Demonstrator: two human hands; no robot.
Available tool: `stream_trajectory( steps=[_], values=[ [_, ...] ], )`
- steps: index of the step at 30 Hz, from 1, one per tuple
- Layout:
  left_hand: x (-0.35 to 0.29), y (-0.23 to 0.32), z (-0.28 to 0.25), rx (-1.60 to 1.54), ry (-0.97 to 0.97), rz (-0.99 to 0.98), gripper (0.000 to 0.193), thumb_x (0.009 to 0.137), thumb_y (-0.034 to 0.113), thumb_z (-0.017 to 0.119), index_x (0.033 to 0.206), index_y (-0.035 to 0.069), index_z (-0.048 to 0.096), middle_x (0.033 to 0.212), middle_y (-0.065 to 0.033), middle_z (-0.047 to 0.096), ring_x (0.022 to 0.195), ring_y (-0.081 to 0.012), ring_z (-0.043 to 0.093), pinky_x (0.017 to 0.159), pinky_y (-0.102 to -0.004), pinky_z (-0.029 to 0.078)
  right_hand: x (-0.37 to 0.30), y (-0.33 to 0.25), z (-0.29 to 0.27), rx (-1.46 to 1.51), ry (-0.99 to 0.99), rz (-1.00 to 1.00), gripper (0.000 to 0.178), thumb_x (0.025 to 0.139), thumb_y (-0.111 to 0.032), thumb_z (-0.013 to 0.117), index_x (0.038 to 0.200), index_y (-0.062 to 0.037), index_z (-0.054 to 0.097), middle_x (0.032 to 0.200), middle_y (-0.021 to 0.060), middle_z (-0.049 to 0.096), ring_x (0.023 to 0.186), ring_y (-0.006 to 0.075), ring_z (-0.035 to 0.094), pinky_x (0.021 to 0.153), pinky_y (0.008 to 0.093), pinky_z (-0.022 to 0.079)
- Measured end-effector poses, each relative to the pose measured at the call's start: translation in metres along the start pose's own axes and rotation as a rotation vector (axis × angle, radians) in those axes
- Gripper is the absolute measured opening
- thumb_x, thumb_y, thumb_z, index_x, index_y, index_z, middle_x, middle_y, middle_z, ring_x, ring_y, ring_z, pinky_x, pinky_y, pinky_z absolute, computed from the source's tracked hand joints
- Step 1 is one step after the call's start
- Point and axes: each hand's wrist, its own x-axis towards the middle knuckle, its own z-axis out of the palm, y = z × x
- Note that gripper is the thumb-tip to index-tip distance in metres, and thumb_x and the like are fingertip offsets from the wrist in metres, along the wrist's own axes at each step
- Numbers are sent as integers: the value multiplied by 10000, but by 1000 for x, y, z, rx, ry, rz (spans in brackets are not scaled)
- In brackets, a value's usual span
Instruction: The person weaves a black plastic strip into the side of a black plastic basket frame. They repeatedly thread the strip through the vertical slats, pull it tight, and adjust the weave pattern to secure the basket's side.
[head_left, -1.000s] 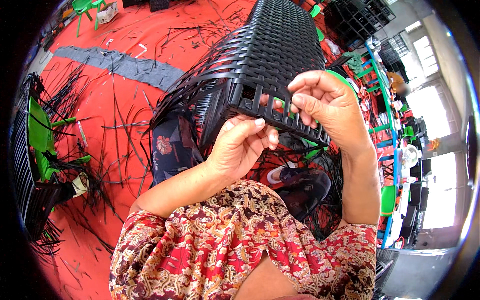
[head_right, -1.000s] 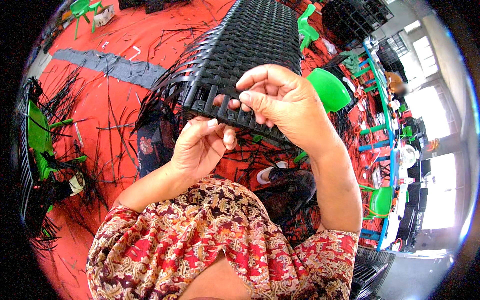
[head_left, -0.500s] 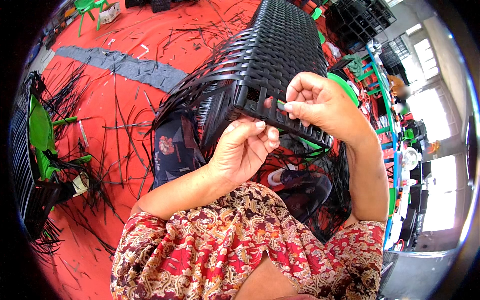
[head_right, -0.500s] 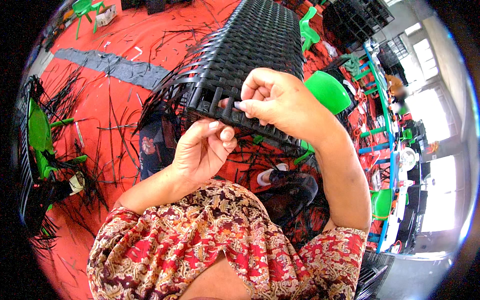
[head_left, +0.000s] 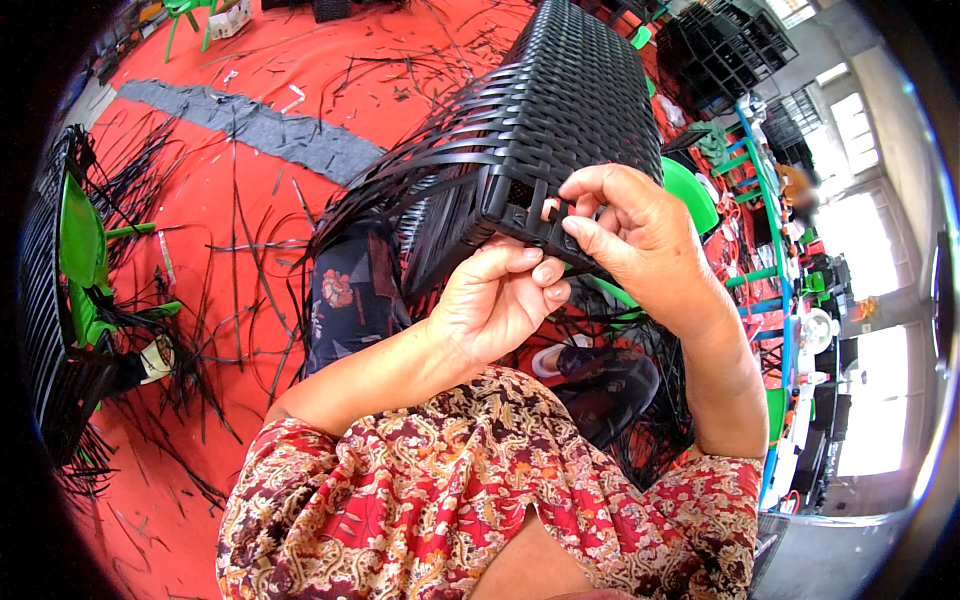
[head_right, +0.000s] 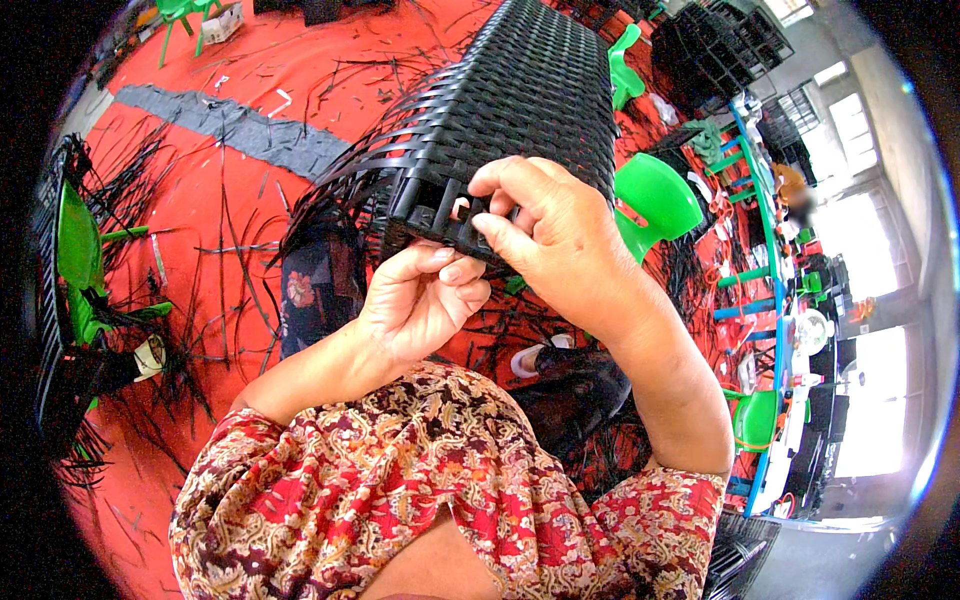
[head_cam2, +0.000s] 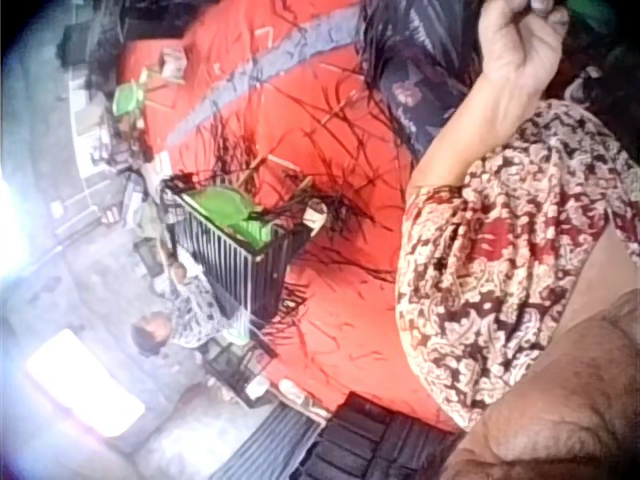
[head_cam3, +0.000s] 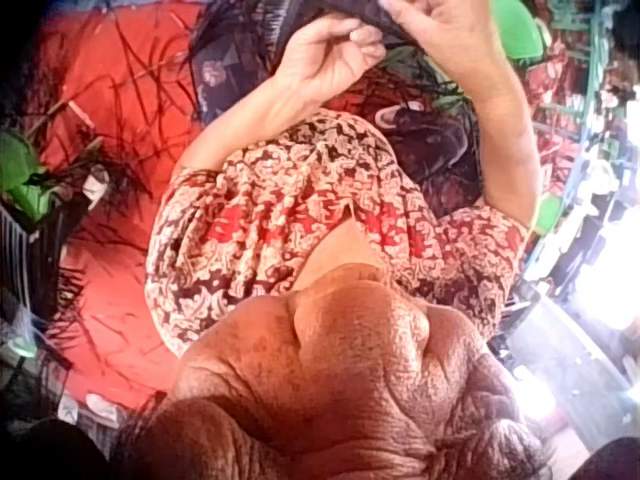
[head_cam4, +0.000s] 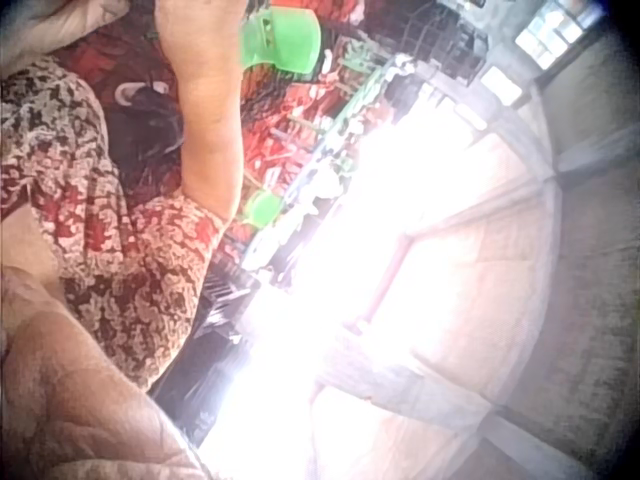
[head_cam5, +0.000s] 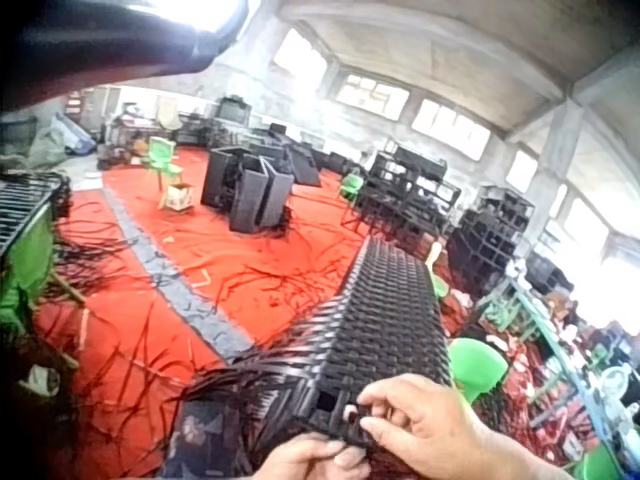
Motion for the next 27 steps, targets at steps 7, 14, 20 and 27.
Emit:
stream_trajectory(
  steps=[7, 14, 20, 27],
  values=[
    [2, 2, -10, -54, 22, -48, 117, 802, -2, 575, 909, 31, 606, 769, -27, 552, 694, -122, 478, 660, -284, 400, 6, 8, -2, -253, -31, -417, 232, 771, 40, 666, 978, -62, 685, 880, 58, 564, 728, 156, 569, 626, 249, 453],
    [-7, -4, -3, -21, -23, -41, 129, 823, 54, 578, 708, 109, 555, 737, 3, 480, 761, -151, 489, 687, -311, 411, 12, 8, -5, -181, 24, -482, 105, 820, 14, 630, 908, -43, 628, 896, 70, 585, 714, 161, 592, 609, 267, 472],
    [-16, -4, -1, 123, -98, 22, 287, 817, 86, 586, 1082, 172, 516, 1152, -13, 498, 821, -161, 502, 717, -315, 430, 29, -21, -10, 466, -171, 8, 125, 933, -120, 568, 1043, -80, 525, 862, 43, 644, 620, 64, 578, 541, 195, 472],
    [-25, -1, -7, 341, -129, 29, 566, 853, 39, 548, 1377, 116, 350, 1306, -83, 447, 820, -185, 570, 684, -311, 477, 30, -2, -5, 667, -263, 214, 214, 901, -157, 627, 1055, -38, 537, 856, 74, 667, 625, 82, 600, 535, 197, 474]
  ],
)
